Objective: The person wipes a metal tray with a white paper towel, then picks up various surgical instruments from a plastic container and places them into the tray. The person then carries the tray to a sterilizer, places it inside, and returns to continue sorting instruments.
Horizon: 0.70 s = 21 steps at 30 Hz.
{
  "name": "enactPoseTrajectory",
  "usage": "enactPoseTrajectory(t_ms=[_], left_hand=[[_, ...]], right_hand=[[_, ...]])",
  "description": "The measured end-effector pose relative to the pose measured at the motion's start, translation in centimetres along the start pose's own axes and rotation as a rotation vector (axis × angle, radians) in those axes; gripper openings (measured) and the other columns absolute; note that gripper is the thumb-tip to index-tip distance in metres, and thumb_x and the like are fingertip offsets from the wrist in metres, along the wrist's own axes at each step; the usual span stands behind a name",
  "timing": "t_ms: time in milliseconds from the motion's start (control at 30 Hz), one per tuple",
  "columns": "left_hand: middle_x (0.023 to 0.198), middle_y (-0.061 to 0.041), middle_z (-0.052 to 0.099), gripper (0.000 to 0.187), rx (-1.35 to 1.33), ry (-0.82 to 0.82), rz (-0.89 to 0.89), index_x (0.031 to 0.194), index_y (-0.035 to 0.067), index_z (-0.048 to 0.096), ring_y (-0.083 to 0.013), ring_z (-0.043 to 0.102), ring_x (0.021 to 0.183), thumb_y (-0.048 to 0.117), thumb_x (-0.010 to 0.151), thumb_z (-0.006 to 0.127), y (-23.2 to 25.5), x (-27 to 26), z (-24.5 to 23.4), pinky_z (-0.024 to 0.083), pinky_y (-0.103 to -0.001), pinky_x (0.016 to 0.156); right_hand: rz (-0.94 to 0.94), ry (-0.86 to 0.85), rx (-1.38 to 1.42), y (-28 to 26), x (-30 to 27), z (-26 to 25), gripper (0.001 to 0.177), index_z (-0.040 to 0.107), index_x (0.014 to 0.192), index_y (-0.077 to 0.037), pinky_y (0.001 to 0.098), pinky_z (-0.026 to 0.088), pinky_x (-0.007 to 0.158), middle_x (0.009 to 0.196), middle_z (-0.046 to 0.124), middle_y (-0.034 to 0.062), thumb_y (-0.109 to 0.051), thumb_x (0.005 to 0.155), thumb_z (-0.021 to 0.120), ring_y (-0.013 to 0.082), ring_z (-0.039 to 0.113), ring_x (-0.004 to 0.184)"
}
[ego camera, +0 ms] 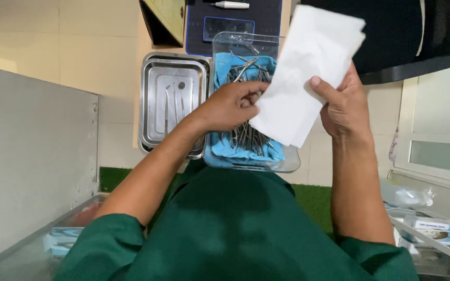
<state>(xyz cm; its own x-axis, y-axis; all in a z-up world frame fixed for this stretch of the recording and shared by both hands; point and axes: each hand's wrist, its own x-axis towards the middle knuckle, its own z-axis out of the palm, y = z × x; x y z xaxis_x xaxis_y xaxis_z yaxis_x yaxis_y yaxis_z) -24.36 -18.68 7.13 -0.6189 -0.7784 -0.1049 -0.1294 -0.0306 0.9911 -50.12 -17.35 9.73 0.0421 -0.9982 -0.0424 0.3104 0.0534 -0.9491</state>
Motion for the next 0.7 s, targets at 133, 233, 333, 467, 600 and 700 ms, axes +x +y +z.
enactPoseTrajectory(t_ms=[133, 233, 333, 467, 600, 700], left_hand=[[0.089, -0.005, 0.072, 0.049, 0.307, 0.007, -0.096, 0.135, 0.015, 0.066, -0.0139, 0.067, 0.078, 0.003, 0.088, 0.060, 1.0, 1.8, 1.1, 0.054, -0.030, 0.073], [0.085, -0.008, 0.072, 0.048, 0.301, 0.040, -0.146, 0.136, 0.021, 0.068, -0.0198, 0.065, 0.074, 0.006, 0.092, 0.056, -0.6, 3.0, 2.4, 0.054, -0.034, 0.072], [0.097, -0.009, 0.073, 0.037, 0.291, 0.223, 0.043, 0.132, 0.014, 0.068, -0.0219, 0.071, 0.082, 0.009, 0.095, 0.061, -5.5, 4.1, 4.8, 0.056, -0.035, 0.076], [0.106, -0.016, 0.069, 0.033, 0.667, 0.538, 0.218, 0.121, 0.007, 0.070, -0.0347, 0.066, 0.097, 0.010, 0.089, 0.065, -5.4, 3.3, 9.1, 0.052, -0.045, 0.085], [0.113, -0.013, 0.063, 0.028, 0.675, 0.510, 0.174, 0.123, 0.004, 0.069, -0.0337, 0.064, 0.107, 0.013, 0.097, 0.067, -4.0, 1.3, 13.8, 0.051, -0.046, 0.095], [0.119, -0.014, 0.062, 0.033, 0.490, 0.345, -0.124, 0.127, 0.007, 0.066, -0.0359, 0.061, 0.113, 0.022, 0.098, 0.069, -7.1, 1.1, 16.5, 0.052, -0.045, 0.100]], right_hand=[[0.082, 0.192, -0.004, 1.0, -1.8, -3.5, 0.056, 0.051, 0.141, 0.006, 0.0430, 0.060, 0.109, 0.130, 0.069, 0.0212, 0.002, 0.091, 0.076, 0.0303, 0.070, 0.122], [0.045, 0.241, 0.075, 2.6, -4.4, -6.3, 0.057, 0.051, 0.142, 0.009, 0.0418, 0.057, 0.107, 0.131, 0.065, 0.0183, 0.005, 0.090, 0.075, 0.0317, 0.067, 0.122], [0.251, 0.433, -0.006, 5.8, -7.3, -8.7, 0.059, 0.052, 0.138, 0.007, 0.0424, 0.059, 0.102, 0.128, 0.068, 0.0183, 0.006, 0.083, 0.072, 0.0333, 0.069, 0.118], [0.527, 0.487, -0.200, 9.6, -10.6, -10.1, 0.063, 0.053, 0.138, 0.008, 0.0451, 0.058, 0.089, 0.124, 0.068, 0.0194, -0.006, 0.081, 0.077, 0.0329, 0.067, 0.110], [0.364, 0.571, -0.775, 12.7, -12.4, -11.9, 0.092, 0.028, 0.144, 0.013, 0.0469, 0.052, 0.097, 0.133, 0.051, 0.0283, -0.027, 0.085, 0.087, 0.0366, 0.058, 0.119], [-0.183, 0.553, -1.494, 8.5, -11.6, -7.1, 0.093, 0.038, 0.144, 0.017, 0.0581, 0.038, 0.105, 0.144, 0.043, 0.0341, -0.034, 0.081, 0.084, 0.0527, 0.048, 0.130]])
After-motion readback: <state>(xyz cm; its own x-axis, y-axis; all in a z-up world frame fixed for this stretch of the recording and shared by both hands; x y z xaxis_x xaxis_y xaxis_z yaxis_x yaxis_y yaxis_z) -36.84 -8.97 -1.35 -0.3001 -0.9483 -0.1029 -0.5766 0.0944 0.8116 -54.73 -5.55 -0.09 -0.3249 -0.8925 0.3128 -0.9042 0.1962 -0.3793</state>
